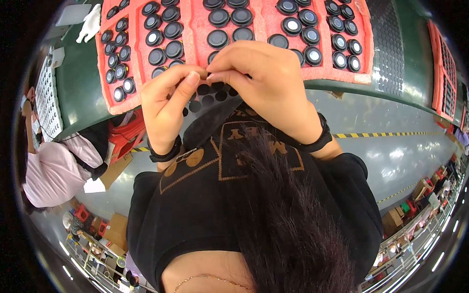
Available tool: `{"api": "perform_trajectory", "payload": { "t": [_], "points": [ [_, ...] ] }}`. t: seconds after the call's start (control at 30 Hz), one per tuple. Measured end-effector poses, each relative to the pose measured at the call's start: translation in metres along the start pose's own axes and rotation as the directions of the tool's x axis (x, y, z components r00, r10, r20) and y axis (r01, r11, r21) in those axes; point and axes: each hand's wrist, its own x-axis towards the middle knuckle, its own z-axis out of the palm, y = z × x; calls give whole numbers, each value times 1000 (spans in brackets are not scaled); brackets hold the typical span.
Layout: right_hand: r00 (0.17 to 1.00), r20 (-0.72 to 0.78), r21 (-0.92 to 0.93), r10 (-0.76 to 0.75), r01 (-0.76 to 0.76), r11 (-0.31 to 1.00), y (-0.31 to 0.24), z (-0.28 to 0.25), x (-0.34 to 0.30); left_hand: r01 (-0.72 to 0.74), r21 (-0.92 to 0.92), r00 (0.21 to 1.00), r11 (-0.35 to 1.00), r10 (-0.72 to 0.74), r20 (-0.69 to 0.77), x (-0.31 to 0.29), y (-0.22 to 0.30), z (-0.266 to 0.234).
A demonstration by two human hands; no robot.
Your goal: The person peels small black circles from a plastic sheet and presses them onto the centers of round components arranged in a red foam tray. After applying several stickers, the person sets the plastic sheet down on the workbench.
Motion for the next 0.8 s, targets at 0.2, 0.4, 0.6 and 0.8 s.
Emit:
{"api": "perform_trajectory", "payload": {
  "t": [0.2, 0.4, 0.6, 0.8],
  "points": [
    [968, 52, -27, -247, 248, 968, 13, -14, -2, 75, -38, 997, 996, -74, 30, 2, 0, 4],
    [934, -268, 50, 237, -232, 971, 39, -73, -25, 135, -13, 991, 991, -136, -8, 3, -3, -1],
    [946, -176, -140, 273, -298, 944, 60, -93, -48, 205, 65, 979, 977, -205, -4, 2, -5, -2],
    [944, -167, -181, 286, -314, 932, 57, -88, -46, 187, 55, 982, 981, -186, -16, 3, -9, -2]
  ]
}}
